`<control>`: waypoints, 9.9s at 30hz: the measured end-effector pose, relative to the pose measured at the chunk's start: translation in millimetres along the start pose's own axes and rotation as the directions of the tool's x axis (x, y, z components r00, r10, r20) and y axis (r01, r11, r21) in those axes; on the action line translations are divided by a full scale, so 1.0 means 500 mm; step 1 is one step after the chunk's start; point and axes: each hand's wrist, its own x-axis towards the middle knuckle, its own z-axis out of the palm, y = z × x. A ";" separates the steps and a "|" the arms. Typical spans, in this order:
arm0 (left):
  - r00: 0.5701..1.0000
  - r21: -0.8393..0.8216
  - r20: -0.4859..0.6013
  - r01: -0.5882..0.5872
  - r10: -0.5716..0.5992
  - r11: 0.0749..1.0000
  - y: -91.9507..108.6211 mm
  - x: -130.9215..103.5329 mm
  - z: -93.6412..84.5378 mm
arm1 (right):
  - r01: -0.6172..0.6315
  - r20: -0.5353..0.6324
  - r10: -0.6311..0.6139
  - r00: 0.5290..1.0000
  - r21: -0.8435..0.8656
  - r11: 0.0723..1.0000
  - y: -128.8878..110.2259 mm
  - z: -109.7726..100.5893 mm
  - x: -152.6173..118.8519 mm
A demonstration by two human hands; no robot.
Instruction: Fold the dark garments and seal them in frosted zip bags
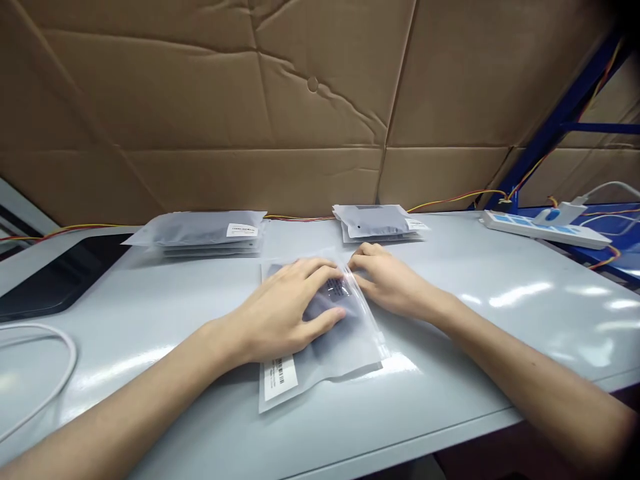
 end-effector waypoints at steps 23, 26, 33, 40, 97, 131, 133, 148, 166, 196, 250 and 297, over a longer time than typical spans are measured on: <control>0.999 0.009 -0.035 -0.036 0.036 0.999 0.001 0.002 0.002 | -0.005 0.011 0.004 1.000 0.130 0.992 -0.017 0.002 -0.002; 0.999 0.013 -0.030 -0.030 0.031 0.999 0.002 0.003 0.002 | -0.006 0.016 0.003 1.000 0.165 0.986 -0.018 0.003 -0.002; 0.999 0.020 -0.019 -0.026 0.026 0.999 0.005 0.002 0.001 | 0.017 0.041 -0.023 0.999 0.158 0.987 -0.017 0.003 -0.005; 0.999 0.014 -0.028 -0.028 0.029 1.000 0.005 0.002 0.003 | 0.027 0.042 -0.034 0.999 0.160 0.987 -0.015 0.006 -0.004; 0.968 0.269 -0.093 0.249 -0.232 0.930 -0.032 0.013 0.008 | -0.289 -0.015 0.298 0.954 -0.298 0.910 -0.044 -0.025 -0.004; 0.987 0.182 -0.104 -0.101 0.121 0.978 -0.024 0.018 0.019 | -0.205 -0.186 0.193 0.963 -0.047 0.978 0.166 -0.039 -0.055; 0.983 0.186 -0.119 -0.118 0.141 0.976 -0.016 0.019 0.018 | -0.216 -0.202 0.206 0.958 -0.030 0.976 0.141 -0.027 -0.054; 0.946 0.251 -0.268 -0.112 0.180 0.962 0.026 0.031 0.046 | -0.198 -0.133 0.190 0.973 -0.052 0.979 0.112 -0.050 -0.051; 0.913 0.116 -0.343 0.276 -0.222 0.954 -0.051 0.018 -0.013 | -0.179 -0.080 0.174 0.982 -0.067 0.982 0.173 -0.100 -0.076; 0.948 -0.358 0.130 0.318 -0.290 0.878 -0.023 -0.003 -0.086 | -0.221 -0.016 0.226 0.974 0.160 0.962 0.133 -0.175 -0.119; 0.997 0.116 0.069 -0.046 0.038 0.992 -0.007 0.015 -0.013 | -0.063 -0.009 0.062 0.998 -0.141 0.988 0.177 -0.108 -0.095; 0.997 0.352 0.009 0.073 -0.081 0.933 -0.038 0.066 0.033 | -0.073 -0.097 0.054 0.994 -0.205 0.976 0.171 -0.055 -0.065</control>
